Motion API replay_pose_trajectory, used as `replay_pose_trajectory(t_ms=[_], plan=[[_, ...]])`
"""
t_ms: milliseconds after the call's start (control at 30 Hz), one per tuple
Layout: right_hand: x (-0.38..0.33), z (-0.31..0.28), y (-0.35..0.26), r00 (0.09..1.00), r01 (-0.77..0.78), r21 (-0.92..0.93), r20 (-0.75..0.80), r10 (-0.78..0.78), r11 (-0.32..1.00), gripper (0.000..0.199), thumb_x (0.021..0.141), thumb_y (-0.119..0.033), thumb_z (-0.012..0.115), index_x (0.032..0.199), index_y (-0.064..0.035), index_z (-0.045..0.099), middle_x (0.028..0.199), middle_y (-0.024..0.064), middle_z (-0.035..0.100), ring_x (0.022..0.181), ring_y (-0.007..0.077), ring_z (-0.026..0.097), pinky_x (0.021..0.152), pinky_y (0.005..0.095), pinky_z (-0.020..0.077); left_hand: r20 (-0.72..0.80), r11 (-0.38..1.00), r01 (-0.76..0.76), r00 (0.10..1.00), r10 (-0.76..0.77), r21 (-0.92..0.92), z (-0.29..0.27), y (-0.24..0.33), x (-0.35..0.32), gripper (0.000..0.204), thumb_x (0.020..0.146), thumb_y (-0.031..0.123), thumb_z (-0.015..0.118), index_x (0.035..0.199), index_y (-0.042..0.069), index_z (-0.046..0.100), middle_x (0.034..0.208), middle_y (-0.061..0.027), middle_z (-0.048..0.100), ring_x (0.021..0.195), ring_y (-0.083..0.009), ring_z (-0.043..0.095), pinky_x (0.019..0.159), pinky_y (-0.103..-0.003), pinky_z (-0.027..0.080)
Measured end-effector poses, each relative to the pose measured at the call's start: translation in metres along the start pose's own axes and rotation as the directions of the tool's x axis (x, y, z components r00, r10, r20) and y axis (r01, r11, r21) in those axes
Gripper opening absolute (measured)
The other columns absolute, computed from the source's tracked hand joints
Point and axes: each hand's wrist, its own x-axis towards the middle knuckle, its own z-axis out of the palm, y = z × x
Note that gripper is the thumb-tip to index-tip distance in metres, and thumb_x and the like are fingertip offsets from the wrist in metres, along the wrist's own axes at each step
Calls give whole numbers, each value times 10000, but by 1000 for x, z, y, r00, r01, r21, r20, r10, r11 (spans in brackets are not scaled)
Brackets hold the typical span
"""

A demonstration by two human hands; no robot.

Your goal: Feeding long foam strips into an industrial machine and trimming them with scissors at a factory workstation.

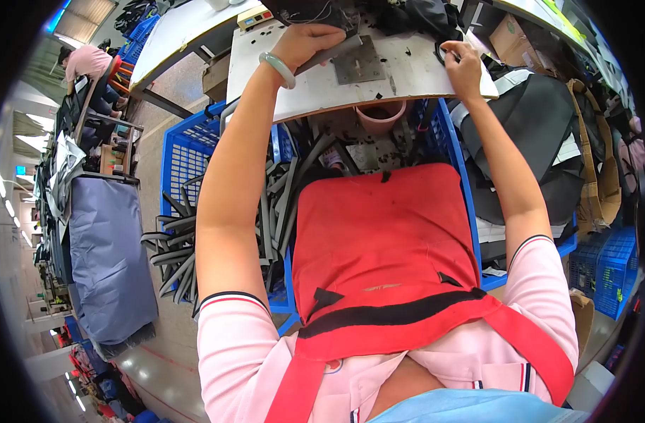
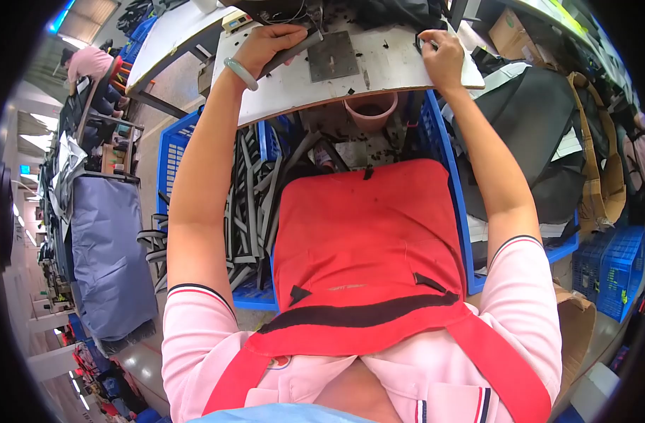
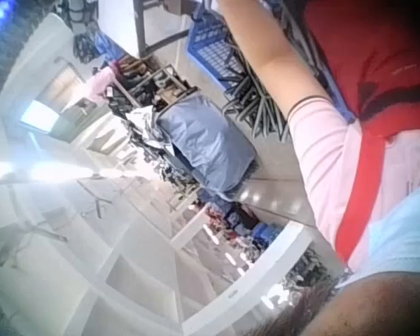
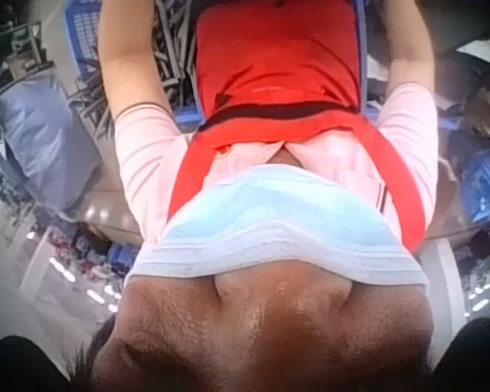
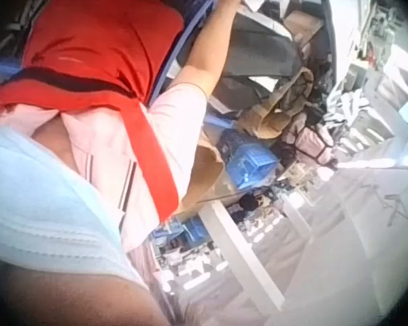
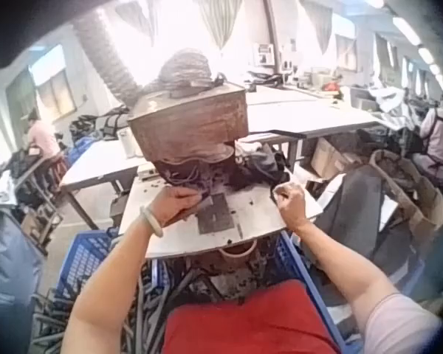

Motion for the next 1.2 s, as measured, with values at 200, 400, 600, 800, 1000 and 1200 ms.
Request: replay_pose_trajectory(t_ms=[200, 400, 600, 800, 1000, 1200], plan=[[-97, -35, -148, 780, 419, 457, 261, -568, 785, 257, 706, 32, 626, 943, -70, 624, 1021, 96, 615, 961, 298, 598, 819, 376, 499, 49, 876, -156, 987, 151, 456, 38, 13, -29, 284, 845, 234, 680, 1005, 2, 713, 891, -78, 714, 786, -138, 626, 766, -273, 494], [-126, -16, -234, 602, 697, 267, 285, -746, 665, 373, 818, -168, 587, 1185, -99, 586, 1219, 89, 556, 1151, 271, 537, 963, 361, 457, 225, 771, -375, 927, 301, 515, 118, 56, -55, 263, 829, 210, 659, 966, -12, 701, 789, -172, 697, 683, -260, 665, 678, -333, 518], [-87, -3, -188, 504, 552, 41, 779, -372, 833, 328, 797, -131, 654, 1099, -16, 603, 1036, 177, 650, 1038, 298, 616, 918, 372, 481, 74, 873, -334, 941, 330, 356, 110, 16, -58, 356, 897, 308, 581, 1001, -18, 680, 809, -127, 697, 773, -215, 664, 739, -315, 506], [-38, -82, -137, 567, 422, 28, 772, -288, 906, 343, 791, -228, 694, 1098, -89, 627, 871, 178, 670, 859, 383, 633, 769, 448, 500, 261, 969, 158, 943, -205, 192, 61, -27, -112, 372, 959, 345, 560, 967, -6, 683, 751, -38, 673, 681, -125, 604, 647, -275, 491], [-34, -82, -149, 592, 255, 144, 759, -272, 956, 361, 802, -268, 666, 1134, -129, 640, 857, 189, 661, 832, 385, 625, 730, 463, 488, 183, 985, 120, 973, -142, 123, 63, 27, -98, 266, 902, 274, 641, 944, 18, 699, 708, -2, 645, 520, -61, 498, 502, -215, 418], [3, -75, -137, 770, 423, -13, 532, -352, 906, 289, 752, -213, 695, 1004, -91, 627, 818, 161, 639, 826, 370, 619, 711, 438, 487, 40, 973, -49, 998, 41, 227, 47, 36, -72, 259, 895, 220, 681, 1037, 4, 705, 734, -22, 671, 551, -50, 518, 514, -188, 424]])
